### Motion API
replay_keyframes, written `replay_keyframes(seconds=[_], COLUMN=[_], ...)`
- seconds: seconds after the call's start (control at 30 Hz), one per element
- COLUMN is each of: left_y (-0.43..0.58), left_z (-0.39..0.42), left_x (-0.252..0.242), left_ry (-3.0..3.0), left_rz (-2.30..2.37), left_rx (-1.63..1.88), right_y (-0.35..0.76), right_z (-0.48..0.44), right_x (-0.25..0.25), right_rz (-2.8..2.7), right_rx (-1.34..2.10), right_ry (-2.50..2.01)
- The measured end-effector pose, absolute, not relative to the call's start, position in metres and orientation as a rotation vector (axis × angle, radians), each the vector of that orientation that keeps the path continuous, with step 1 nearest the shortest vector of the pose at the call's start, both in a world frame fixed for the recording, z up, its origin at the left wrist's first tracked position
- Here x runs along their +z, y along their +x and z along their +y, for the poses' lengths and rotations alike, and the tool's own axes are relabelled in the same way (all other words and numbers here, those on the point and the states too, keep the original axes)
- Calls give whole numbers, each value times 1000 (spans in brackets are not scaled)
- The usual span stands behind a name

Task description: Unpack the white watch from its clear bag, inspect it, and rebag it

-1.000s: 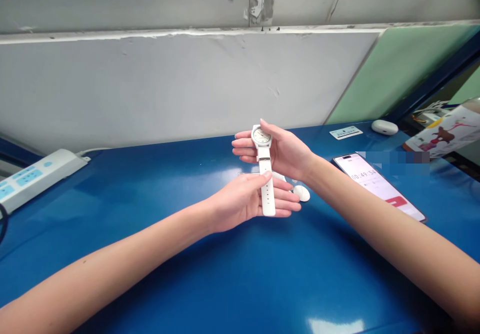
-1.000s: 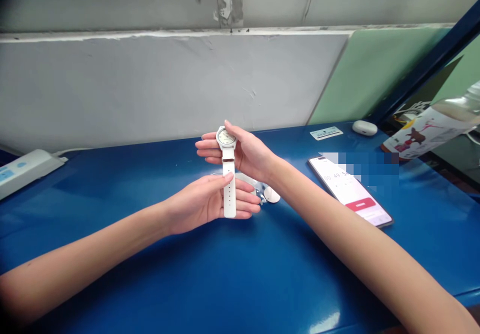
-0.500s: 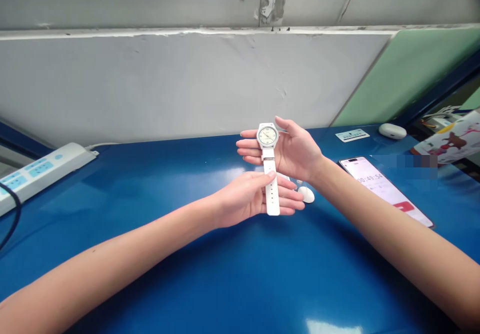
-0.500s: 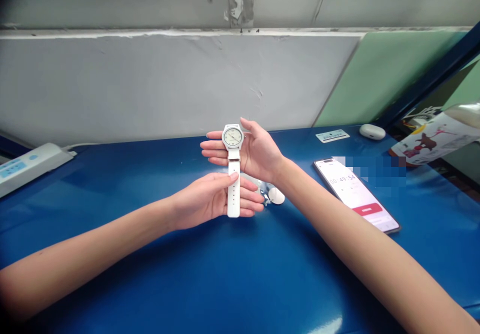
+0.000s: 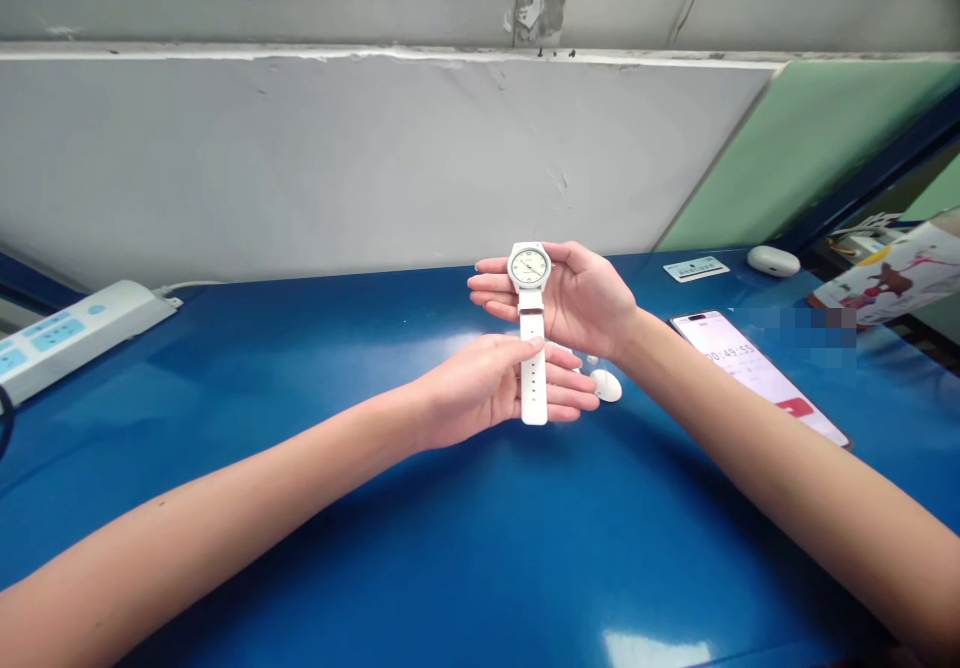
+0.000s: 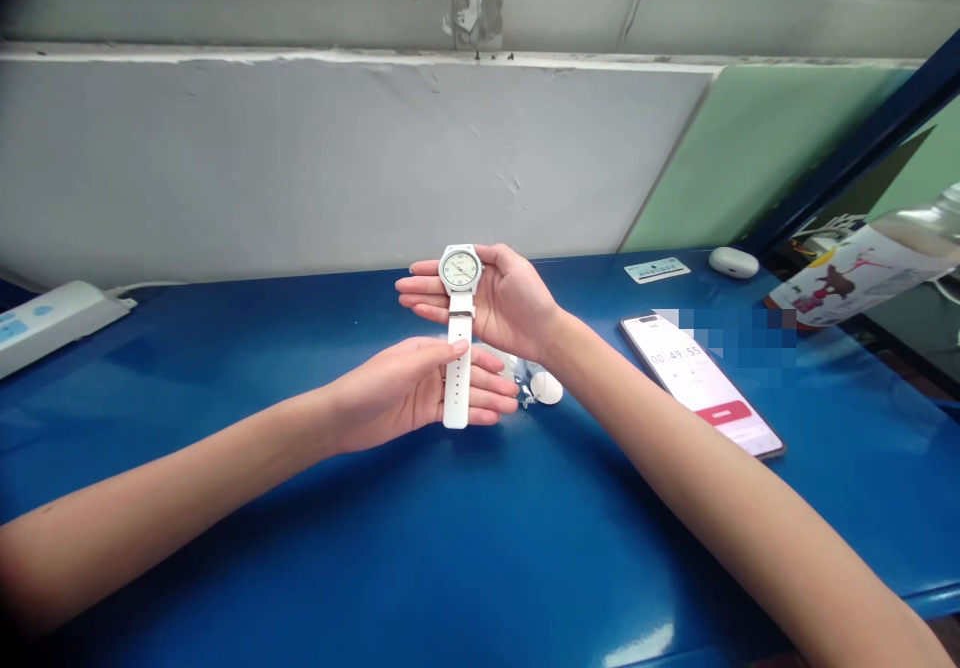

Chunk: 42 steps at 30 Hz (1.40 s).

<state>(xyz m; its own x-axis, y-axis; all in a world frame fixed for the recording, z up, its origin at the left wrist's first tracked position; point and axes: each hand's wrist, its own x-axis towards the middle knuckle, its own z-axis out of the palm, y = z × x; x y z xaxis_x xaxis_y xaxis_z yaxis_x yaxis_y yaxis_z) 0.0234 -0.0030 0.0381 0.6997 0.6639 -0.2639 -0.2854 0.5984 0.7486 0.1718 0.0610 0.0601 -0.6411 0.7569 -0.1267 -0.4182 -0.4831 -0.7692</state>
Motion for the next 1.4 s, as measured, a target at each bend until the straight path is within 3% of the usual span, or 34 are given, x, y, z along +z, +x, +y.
replay_keyframes(seconds=[0.3,0.6,0.97,1.4], left_y=[27,27,25,25], left_z=[-6,-5,-6,-4], left_x=[48,45,41,48], left_ry=[787,732,832,797], left_rz=[685,659,610,641], left_rx=[654,663,624,755], right_y=[177,172,174,181], right_z=[62,62,54,66], right_x=[64,53,61,60], right_rz=[-920,-1066,-1159,-968], right_rx=[2084,1637,2044,2027], right_ry=[-675,-776,-541,-723])
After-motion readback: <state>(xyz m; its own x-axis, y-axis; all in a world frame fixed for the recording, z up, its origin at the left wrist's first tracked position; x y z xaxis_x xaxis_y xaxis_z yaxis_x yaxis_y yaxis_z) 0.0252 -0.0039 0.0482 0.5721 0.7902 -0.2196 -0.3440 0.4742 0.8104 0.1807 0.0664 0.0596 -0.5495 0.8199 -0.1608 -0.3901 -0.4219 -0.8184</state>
